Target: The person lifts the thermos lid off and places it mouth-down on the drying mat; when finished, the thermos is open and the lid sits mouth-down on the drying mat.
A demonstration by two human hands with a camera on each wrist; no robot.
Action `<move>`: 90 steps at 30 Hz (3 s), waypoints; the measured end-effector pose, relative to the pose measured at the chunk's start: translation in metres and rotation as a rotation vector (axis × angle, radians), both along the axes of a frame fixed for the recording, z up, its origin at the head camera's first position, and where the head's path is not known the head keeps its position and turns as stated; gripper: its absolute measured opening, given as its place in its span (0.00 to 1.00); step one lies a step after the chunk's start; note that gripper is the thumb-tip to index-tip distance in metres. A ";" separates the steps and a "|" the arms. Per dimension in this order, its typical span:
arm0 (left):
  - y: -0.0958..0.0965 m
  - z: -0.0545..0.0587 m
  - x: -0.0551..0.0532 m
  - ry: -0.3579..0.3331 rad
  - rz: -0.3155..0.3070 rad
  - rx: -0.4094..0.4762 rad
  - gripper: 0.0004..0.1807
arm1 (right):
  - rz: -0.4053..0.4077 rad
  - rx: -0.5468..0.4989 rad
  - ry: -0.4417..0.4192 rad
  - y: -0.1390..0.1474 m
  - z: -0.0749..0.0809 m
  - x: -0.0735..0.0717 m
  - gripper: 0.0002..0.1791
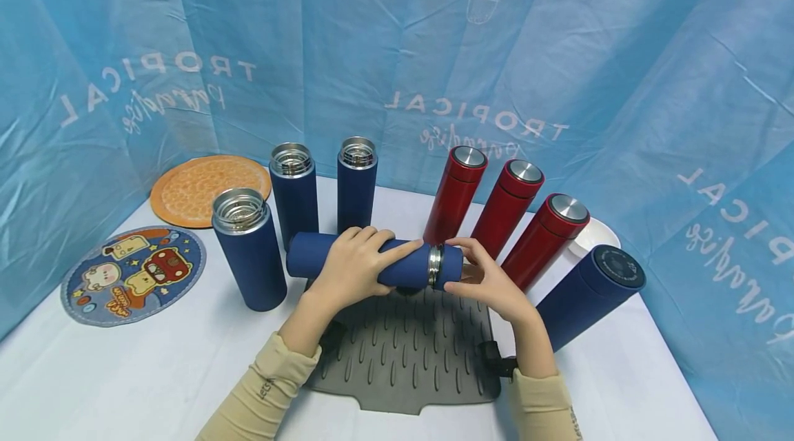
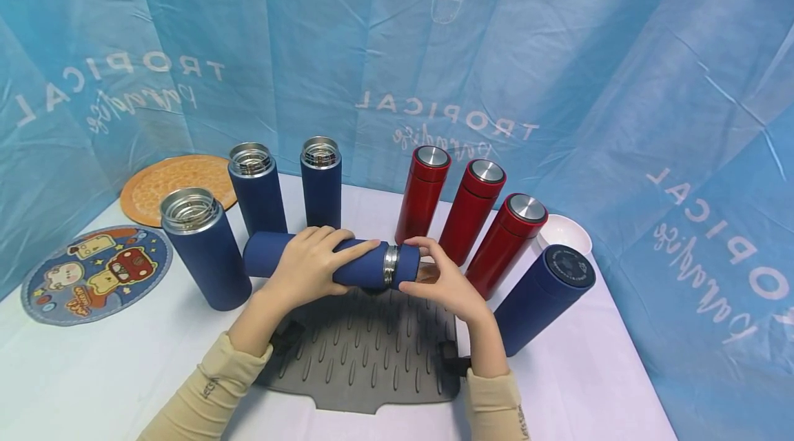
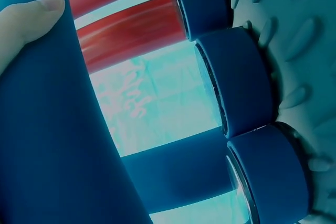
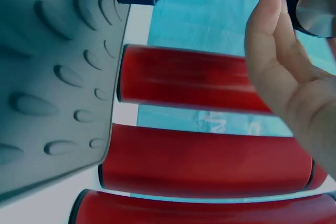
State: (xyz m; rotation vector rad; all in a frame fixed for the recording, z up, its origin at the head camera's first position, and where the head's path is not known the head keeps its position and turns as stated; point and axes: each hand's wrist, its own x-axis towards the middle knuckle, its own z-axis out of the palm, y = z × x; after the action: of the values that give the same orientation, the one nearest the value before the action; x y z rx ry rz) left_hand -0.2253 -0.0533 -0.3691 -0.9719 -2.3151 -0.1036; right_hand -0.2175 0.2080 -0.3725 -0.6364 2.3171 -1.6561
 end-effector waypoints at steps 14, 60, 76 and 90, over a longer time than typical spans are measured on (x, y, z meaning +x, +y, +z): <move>-0.007 0.011 -0.002 0.020 -0.020 0.162 0.49 | -0.060 -0.012 0.088 0.019 0.006 0.001 0.36; 0.033 -0.011 -0.070 -0.656 -0.057 0.928 0.47 | -0.203 0.326 0.180 0.009 -0.003 -0.001 0.36; 0.041 -0.003 -0.090 -0.699 0.046 0.920 0.49 | -0.176 0.329 0.167 0.008 -0.003 -0.002 0.35; 0.046 -0.001 -0.110 -0.781 0.102 0.910 0.50 | -0.163 0.342 0.157 0.006 -0.006 -0.002 0.36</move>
State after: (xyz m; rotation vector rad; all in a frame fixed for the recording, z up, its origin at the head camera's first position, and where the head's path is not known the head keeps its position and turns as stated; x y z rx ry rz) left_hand -0.3358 -0.0070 -0.3697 -0.3397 -2.4846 -1.5657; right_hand -0.2194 0.2140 -0.3781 -0.5322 2.7424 -1.2586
